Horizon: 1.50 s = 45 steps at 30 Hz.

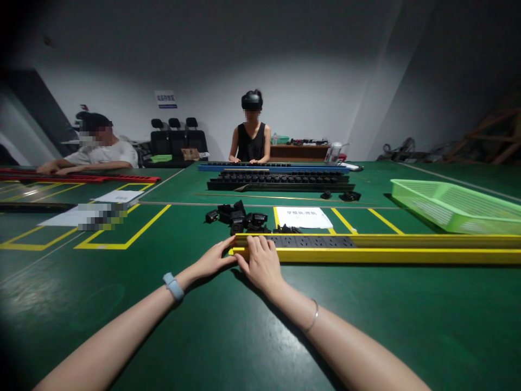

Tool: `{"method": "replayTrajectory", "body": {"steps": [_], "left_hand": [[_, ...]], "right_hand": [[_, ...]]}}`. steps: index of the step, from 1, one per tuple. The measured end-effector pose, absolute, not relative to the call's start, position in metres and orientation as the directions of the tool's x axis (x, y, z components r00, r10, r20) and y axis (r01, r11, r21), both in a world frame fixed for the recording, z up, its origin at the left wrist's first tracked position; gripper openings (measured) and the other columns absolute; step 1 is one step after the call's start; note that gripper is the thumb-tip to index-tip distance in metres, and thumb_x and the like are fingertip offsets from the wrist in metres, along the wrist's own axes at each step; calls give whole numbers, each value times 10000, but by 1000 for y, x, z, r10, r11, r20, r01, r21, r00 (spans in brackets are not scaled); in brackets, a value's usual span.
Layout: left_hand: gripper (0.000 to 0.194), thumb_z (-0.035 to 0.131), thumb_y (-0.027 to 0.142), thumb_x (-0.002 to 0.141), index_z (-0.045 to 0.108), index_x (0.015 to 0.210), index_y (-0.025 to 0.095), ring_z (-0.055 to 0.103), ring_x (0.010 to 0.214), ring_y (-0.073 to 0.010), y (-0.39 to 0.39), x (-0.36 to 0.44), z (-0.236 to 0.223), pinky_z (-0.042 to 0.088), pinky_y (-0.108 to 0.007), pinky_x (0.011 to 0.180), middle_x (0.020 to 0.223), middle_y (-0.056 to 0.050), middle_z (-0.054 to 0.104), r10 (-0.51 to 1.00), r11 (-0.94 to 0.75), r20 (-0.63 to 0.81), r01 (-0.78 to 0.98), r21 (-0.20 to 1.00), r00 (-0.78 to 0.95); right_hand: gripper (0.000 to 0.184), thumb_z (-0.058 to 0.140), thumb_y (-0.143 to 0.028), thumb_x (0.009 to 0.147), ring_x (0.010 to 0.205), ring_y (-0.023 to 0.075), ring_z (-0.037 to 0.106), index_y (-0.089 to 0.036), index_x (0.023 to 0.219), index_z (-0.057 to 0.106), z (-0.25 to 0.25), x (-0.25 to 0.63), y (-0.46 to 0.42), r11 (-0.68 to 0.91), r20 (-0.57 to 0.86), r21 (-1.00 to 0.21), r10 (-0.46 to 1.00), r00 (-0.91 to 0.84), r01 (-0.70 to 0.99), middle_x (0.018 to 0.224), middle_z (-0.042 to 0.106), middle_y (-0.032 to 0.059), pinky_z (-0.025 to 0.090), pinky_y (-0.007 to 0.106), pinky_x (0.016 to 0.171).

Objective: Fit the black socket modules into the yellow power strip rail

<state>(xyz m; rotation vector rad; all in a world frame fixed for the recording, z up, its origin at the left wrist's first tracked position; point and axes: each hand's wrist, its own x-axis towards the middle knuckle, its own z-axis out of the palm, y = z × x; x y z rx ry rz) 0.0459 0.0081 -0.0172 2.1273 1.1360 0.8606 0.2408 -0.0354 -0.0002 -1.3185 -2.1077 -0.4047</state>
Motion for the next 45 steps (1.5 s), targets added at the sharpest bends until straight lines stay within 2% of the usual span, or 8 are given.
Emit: {"method": "replayTrajectory", "body": {"steps": [7, 9, 13, 17, 21, 27, 36, 45], "left_hand": [[565, 550, 519, 848, 517, 1313, 201, 501, 1217, -260, 8, 45, -15, 378, -421, 1062, 1290, -114, 575, 885, -457, 286, 570, 683, 366], [473, 377, 502, 935, 560, 1260, 212, 479, 1224, -229, 9, 45, -16, 353, -415, 1081, 1262, -91, 589, 894, -445, 299, 587, 676, 333], [567, 164, 483, 979, 649, 1131, 233, 404, 1271, -199, 9, 46, -18, 301, -399, 1110, 1282, -75, 558, 918, -395, 313, 629, 669, 244], [572, 171, 530, 963, 565, 1273, 254, 412, 1270, -218, 11, 51, -16, 325, -394, 1061, 1223, -93, 594, 946, -321, 253, 689, 650, 202], [604, 160, 549, 953, 383, 1429, 251, 498, 1145, -243, 14, 56, -14, 358, -395, 978, 1191, -109, 612, 956, -284, 220, 786, 550, 192], [576, 151, 536, 958, 523, 1315, 280, 453, 1127, -273, 11, 58, -15, 364, -448, 954, 1473, -47, 424, 909, -401, 283, 829, 391, 306], [586, 166, 503, 974, 507, 1327, 182, 372, 1279, -227, 8, 54, -14, 311, -406, 1094, 1490, -51, 397, 907, -391, 372, 716, 578, 196], [523, 163, 433, 987, 630, 892, 218, 511, 1009, -227, 5, 49, -6, 406, -401, 963, 989, -69, 645, 868, -351, 495, 658, 666, -37]], "right_hand": [[303, 509, -323, 907, 1075, 277, 455, -145, 1152, 522, 2, 250, -44, 593, 699, -106, 615, -364, 798, 1087, 571, 129, 353, 440, 969], [218, 496, -233, 895, 1029, 256, 470, -156, 1094, 543, 2, 249, -46, 683, 707, -105, 563, -429, 723, 1054, 580, 117, 388, 404, 925], [164, 448, -143, 874, 793, 187, 495, -173, 980, 569, -1, 242, -51, 854, 593, -82, 456, -664, 514, 863, 585, 69, 419, 300, 716], [119, 479, -175, 870, 718, 161, 490, -179, 942, 573, -1, 236, -52, 873, 413, -122, 477, -776, 472, 805, 565, 43, 392, 269, 654], [131, 498, -209, 875, 793, 169, 513, -177, 977, 572, 0, 234, -50, 820, 391, -204, 569, -724, 534, 874, 572, 57, 408, 275, 725], [148, 497, -223, 881, 813, 174, 519, -179, 995, 581, 0, 234, -50, 800, 366, -249, 599, -712, 545, 881, 566, 56, 415, 284, 757], [149, 506, -208, 879, 815, 171, 520, -176, 1003, 582, -3, 237, -49, 796, 377, -278, 605, -702, 537, 886, 560, 56, 422, 283, 757], [155, 515, -195, 875, 830, 174, 530, -180, 1014, 583, -2, 239, -50, 797, 392, -283, 603, -694, 533, 896, 569, 56, 432, 283, 758]]}}
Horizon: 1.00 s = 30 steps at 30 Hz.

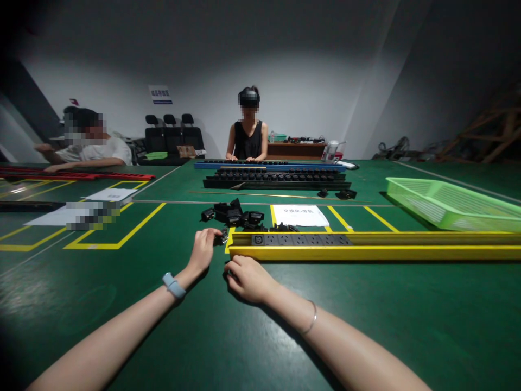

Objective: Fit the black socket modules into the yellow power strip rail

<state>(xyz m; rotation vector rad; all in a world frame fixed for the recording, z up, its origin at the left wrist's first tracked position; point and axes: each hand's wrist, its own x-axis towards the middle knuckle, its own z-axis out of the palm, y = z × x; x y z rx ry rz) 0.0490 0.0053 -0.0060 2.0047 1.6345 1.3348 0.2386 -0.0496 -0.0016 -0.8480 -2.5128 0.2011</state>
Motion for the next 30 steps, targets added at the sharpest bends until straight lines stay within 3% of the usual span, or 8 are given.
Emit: {"method": "replayTrajectory", "body": {"steps": [3, 6, 9, 13, 19, 30], "left_hand": [[418, 220, 369, 979, 598, 891, 215, 525, 983, -234, 9, 47, -8, 409, -409, 944, 968, -75, 631, 864, -308, 496, 690, 655, -86], [266, 361, 268, 916, 577, 1053, 195, 542, 1062, -245, 16, 46, -14, 407, -417, 965, 1087, -95, 632, 905, -224, 409, 680, 698, -121], [380, 401, 182, 858, 529, 1216, 198, 559, 1130, -234, 21, 45, -20, 387, -423, 1008, 1199, -88, 632, 948, -199, 313, 651, 732, -62], [471, 437, 164, 823, 522, 1285, 209, 564, 1160, -232, 23, 44, -23, 349, -427, 1055, 1216, -75, 648, 953, -241, 300, 697, 676, 38], [479, 525, 191, 777, 558, 1253, 228, 564, 1128, -259, 19, 45, -21, 368, -453, 1020, 1189, -83, 652, 943, -256, 323, 787, 561, 77], [130, 582, 284, 814, 575, 929, 224, 615, 985, -227, 14, 46, -14, 431, -411, 915, 1005, -50, 685, 933, -291, 355, 708, 643, 62]], "right_hand": [[147, 515, -193, 874, 814, 168, 525, -179, 1003, 586, -3, 239, -49, 795, 393, -282, 606, -692, 536, 880, 560, 51, 428, 275, 740], [139, 512, -195, 877, 800, 163, 519, -180, 991, 590, -4, 239, -48, 796, 388, -279, 605, -696, 537, 864, 551, 45, 422, 268, 726], [137, 513, -193, 874, 794, 161, 514, -178, 985, 593, -4, 238, -48, 797, 380, -276, 604, -700, 538, 856, 545, 42, 419, 267, 720], [131, 512, -186, 875, 794, 161, 515, -179, 977, 594, -3, 238, -48, 798, 388, -288, 602, -698, 529, 853, 544, 41, 419, 267, 723], [127, 523, -180, 863, 804, 165, 521, -183, 970, 591, -3, 239, -48, 802, 397, -290, 598, -697, 523, 865, 552, 42, 425, 271, 734], [131, 525, -176, 859, 802, 160, 526, -187, 971, 593, -6, 238, -47, 799, 399, -290, 602, -692, 527, 859, 549, 37, 428, 267, 732]]}}
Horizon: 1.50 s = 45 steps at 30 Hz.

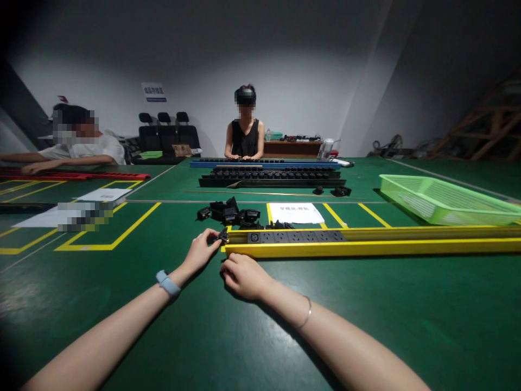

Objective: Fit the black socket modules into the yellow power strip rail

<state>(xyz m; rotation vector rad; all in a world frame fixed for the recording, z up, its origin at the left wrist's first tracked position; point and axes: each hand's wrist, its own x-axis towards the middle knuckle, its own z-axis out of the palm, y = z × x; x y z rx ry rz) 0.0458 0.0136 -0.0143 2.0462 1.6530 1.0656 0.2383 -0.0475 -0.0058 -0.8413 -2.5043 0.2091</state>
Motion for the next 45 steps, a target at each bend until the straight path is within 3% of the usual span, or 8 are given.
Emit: {"method": "replayTrajectory", "body": {"steps": [5, 12, 15, 18, 21, 25, 33, 45], "left_hand": [[93, 587, 239, 767, 510, 816, 222, 555, 1144, -244, 13, 48, -14, 370, -432, 997, 1170, -70, 644, 936, -312, 333, 702, 641, 112], [154, 596, 288, 739, 458, 753, 224, 602, 917, -206, 12, 49, -11, 429, -364, 883, 900, -9, 645, 934, -342, 309, 705, 622, 181], [235, 649, 341, 716, 475, 816, 219, 592, 903, -204, 14, 48, -15, 443, -358, 851, 907, -16, 607, 935, -312, 340, 684, 659, 99], [436, 715, 371, 675, 462, 991, 209, 580, 955, -208, 15, 46, -18, 450, -364, 869, 1007, -43, 572, 923, -290, 385, 611, 737, -25], [555, 741, 379, 668, 457, 1112, 204, 576, 1015, -211, 15, 46, -17, 442, -372, 915, 1097, -70, 563, 913, -326, 405, 517, 792, -45], [523, 724, 375, 702, 515, 1152, 209, 589, 1051, -219, 13, 46, -14, 450, -372, 940, 1153, -88, 582, 927, -348, 374, 408, 844, 17], [534, 683, 369, 751, 492, 1211, 177, 593, 1096, -222, 14, 45, -14, 462, -366, 967, 1216, -108, 588, 926, -357, 323, 174, 918, 196], [489, 668, 387, 784, 531, 1200, 169, 558, 1148, -256, 12, 44, -13, 411, -416, 1015, 1228, -123, 589, 911, -386, 329, 233, 893, 247]], "right_hand": [[124, 521, -170, 864, 819, 163, 532, -183, 962, 596, -6, 238, -47, 798, 397, -302, 603, -692, 522, 878, 562, 45, 433, 268, 745], [130, 527, -164, 853, 831, 167, 539, -185, 961, 598, -4, 239, -48, 804, 408, -295, 595, -693, 516, 900, 575, 49, 438, 277, 761], [127, 524, -168, 858, 835, 166, 538, -184, 961, 596, -4, 239, -48, 801, 406, -296, 599, -690, 521, 900, 572, 49, 439, 278, 762], [121, 525, -175, 862, 825, 163, 535, -184, 960, 595, -5, 239, -48, 797, 404, -294, 604, -687, 528, 885, 562, 44, 438, 272, 746], [121, 524, -174, 861, 818, 162, 531, -186, 959, 595, -5, 239, -48, 796, 399, -289, 605, -689, 532, 878, 557, 41, 438, 268, 737], [126, 526, -171, 859, 829, 164, 532, -186, 964, 594, -5, 238, -48, 793, 394, -297, 609, -688, 532, 884, 559, 42, 443, 274, 754], [126, 518, -164, 856, 839, 164, 532, -180, 956, 594, -3, 239, -48, 793, 387, -310, 609, -692, 524, 903, 565, 50, 445, 275, 767], [128, 514, -167, 858, 865, 171, 541, -185, 959, 590, -3, 239, -48, 792, 391, -328, 610, -689, 515, 907, 572, 51, 452, 278, 798]]}}
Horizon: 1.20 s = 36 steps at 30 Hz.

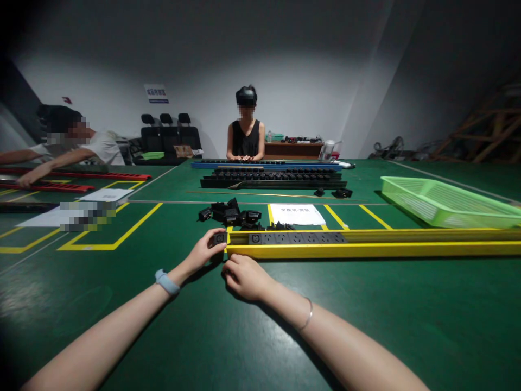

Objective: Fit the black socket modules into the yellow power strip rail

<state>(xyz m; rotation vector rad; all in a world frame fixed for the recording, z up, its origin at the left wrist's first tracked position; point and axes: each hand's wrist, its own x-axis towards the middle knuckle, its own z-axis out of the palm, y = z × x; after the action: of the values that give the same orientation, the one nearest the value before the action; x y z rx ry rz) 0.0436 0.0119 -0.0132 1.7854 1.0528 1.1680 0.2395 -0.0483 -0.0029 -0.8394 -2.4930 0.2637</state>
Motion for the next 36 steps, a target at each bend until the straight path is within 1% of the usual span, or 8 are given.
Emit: {"method": "replayTrajectory", "body": {"steps": [9, 18, 25, 30, 36], "left_hand": [[469, 653, 386, 802, 544, 1206, 174, 545, 1181, -257, 11, 43, -12, 399, -413, 1035, 1259, -120, 582, 901, -398, 335, 219, 891, 276], [463, 651, 393, 802, 557, 1198, 175, 547, 1176, -262, 9, 43, -10, 392, -426, 1039, 1246, -120, 592, 906, -388, 323, 230, 892, 274], [486, 659, 390, 792, 546, 1218, 186, 552, 1171, -262, 8, 44, -7, 409, -412, 1019, 1264, -114, 588, 902, -395, 331, 220, 892, 278], [513, 661, 400, 787, 524, 1239, 199, 584, 1118, -255, 6, 45, -4, 439, -399, 981, 1236, -97, 608, 906, -378, 313, 207, 902, 286], [516, 668, 412, 774, 537, 1226, 199, 592, 1101, -256, 6, 45, -3, 450, -392, 967, 1229, -95, 614, 909, -374, 310, 218, 901, 278]], "right_hand": [[117, 515, -174, 858, 852, 170, 538, -184, 950, 587, -5, 239, -47, 791, 390, -317, 611, -688, 523, 895, 565, 48, 451, 278, 787], [115, 518, -168, 856, 852, 172, 535, -183, 944, 591, -3, 239, -48, 794, 398, -325, 607, -688, 513, 898, 569, 52, 448, 285, 788], [118, 519, -167, 855, 847, 171, 534, -183, 946, 592, -3, 238, -48, 791, 387, -328, 611, -690, 516, 900, 566, 52, 448, 283, 779], [113, 522, -167, 855, 839, 167, 531, -184, 943, 591, -3, 239, -48, 791, 386, -329, 611, -692, 515, 903, 564, 50, 443, 279, 773], [109, 528, -166, 854, 836, 169, 528, -184, 939, 593, -4, 238, -47, 793, 393, -329, 608, -689, 512, 891, 563, 47, 437, 280, 776]]}}
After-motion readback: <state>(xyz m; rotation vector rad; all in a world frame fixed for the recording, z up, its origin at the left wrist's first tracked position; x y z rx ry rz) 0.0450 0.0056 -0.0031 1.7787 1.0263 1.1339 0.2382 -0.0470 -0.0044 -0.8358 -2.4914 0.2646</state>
